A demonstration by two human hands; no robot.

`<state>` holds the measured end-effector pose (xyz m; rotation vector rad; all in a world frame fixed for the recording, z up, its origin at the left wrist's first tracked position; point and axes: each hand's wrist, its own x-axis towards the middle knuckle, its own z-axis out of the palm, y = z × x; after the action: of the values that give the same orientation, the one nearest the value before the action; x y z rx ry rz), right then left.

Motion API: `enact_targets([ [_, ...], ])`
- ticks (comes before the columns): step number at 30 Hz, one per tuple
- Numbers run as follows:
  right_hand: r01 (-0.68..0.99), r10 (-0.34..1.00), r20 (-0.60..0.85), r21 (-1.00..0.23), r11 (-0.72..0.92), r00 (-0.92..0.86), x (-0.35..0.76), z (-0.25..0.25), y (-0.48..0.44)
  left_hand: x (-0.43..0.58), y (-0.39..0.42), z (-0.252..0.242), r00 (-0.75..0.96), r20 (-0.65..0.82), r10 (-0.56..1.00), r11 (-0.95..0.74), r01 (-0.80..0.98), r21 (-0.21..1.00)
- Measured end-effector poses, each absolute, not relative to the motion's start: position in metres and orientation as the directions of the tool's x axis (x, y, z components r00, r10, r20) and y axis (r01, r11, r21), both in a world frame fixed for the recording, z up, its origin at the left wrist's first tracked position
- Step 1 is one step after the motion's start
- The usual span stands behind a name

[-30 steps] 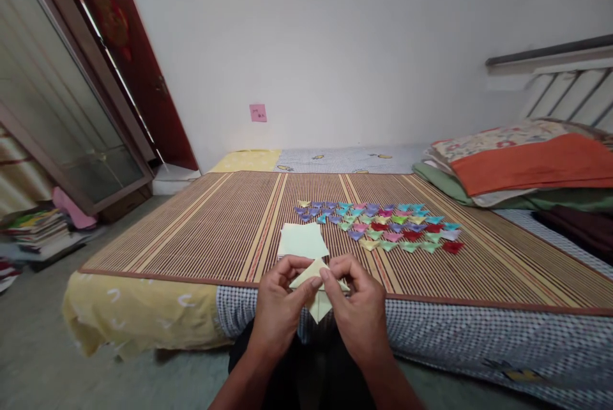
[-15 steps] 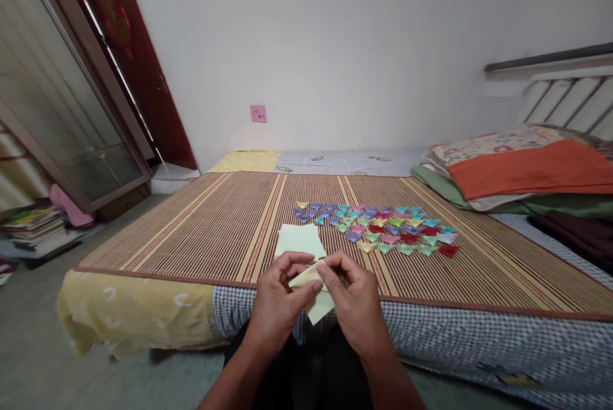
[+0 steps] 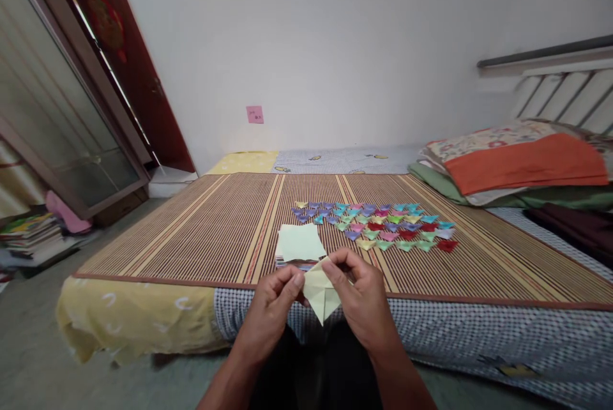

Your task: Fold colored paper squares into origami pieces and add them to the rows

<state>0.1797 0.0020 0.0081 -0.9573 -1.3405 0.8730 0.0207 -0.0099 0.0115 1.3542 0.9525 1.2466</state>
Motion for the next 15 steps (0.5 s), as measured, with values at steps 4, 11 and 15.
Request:
enact_targets([
  [4,0.030,0.923,0.384,-0.923,0.385,-0.016,0.176,0.011,0.001,0.023,-0.008,0.015,0.184,0.126,0.975,-0.110,-0.097,0.989],
  [11,-0.090,0.954,0.277,-0.959,0.268,-0.114,0.171,0.003,0.002,0.019,-0.006,0.008,0.102,0.095,0.990,-0.078,-0.158,0.984],
  [15,-0.120,0.968,0.216,-0.972,0.201,-0.130,0.172,0.000,0.000,0.019,-0.005,0.002,0.093,0.083,0.992,-0.054,-0.283,0.958],
])
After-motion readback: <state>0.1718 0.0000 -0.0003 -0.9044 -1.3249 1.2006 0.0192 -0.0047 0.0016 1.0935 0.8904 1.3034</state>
